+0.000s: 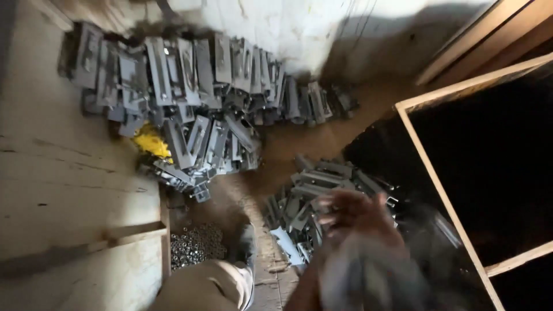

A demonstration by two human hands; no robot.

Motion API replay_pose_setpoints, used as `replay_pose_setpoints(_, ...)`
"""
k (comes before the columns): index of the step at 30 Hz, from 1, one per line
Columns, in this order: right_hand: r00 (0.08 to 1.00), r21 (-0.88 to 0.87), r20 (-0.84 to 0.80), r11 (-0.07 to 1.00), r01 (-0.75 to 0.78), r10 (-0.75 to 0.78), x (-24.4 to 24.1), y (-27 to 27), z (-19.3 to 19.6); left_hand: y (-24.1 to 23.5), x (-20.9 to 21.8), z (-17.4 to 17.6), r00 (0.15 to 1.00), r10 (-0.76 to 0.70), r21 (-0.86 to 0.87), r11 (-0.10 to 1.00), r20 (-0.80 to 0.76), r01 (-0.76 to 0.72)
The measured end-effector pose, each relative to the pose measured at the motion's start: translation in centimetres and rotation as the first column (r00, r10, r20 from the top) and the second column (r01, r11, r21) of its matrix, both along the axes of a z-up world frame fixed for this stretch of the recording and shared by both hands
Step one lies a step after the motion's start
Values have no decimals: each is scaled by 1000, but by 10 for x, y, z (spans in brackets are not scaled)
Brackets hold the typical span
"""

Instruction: Picking up metal brackets from a pile, inspecting them, and packing them into a wooden crate.

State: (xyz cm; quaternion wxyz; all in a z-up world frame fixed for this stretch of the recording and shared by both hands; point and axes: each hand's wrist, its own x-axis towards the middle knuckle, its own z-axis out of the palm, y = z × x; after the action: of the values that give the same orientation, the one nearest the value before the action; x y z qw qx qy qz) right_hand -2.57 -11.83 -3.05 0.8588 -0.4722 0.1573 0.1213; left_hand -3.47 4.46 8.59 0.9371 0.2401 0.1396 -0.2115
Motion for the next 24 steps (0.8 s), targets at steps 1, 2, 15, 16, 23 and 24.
replay_pose_setpoints(1,987,-58,-117,993,108,-114,-1,7,24,1,-6,7,1000,16,-5,1000,-23,-16)
replay_pose_setpoints(2,947,-127,-227,971,203,-227,-4,18,57,3,-13,13,998,31,-9,999,-47,-32)
replay_pose_setpoints(15,993,-201,100,976,87,-68,-26,49,106,-14,35,-36,987,-84,534,845,138,-2)
replay_pose_setpoints(16,993,-201,92,975,90,-73,-22,41,102,-17,37,-43,987,-89,534,845,131,5)
replay_pose_setpoints(23,997,-304,50,950,67,-54,-9,33,71,-17,54,-88,963,-239,434,886,127,163)
replay_pose_setpoints(24,994,-196,69,976,98,-85,-10,33,64,-14,56,-82,945,-270,472,868,183,156)
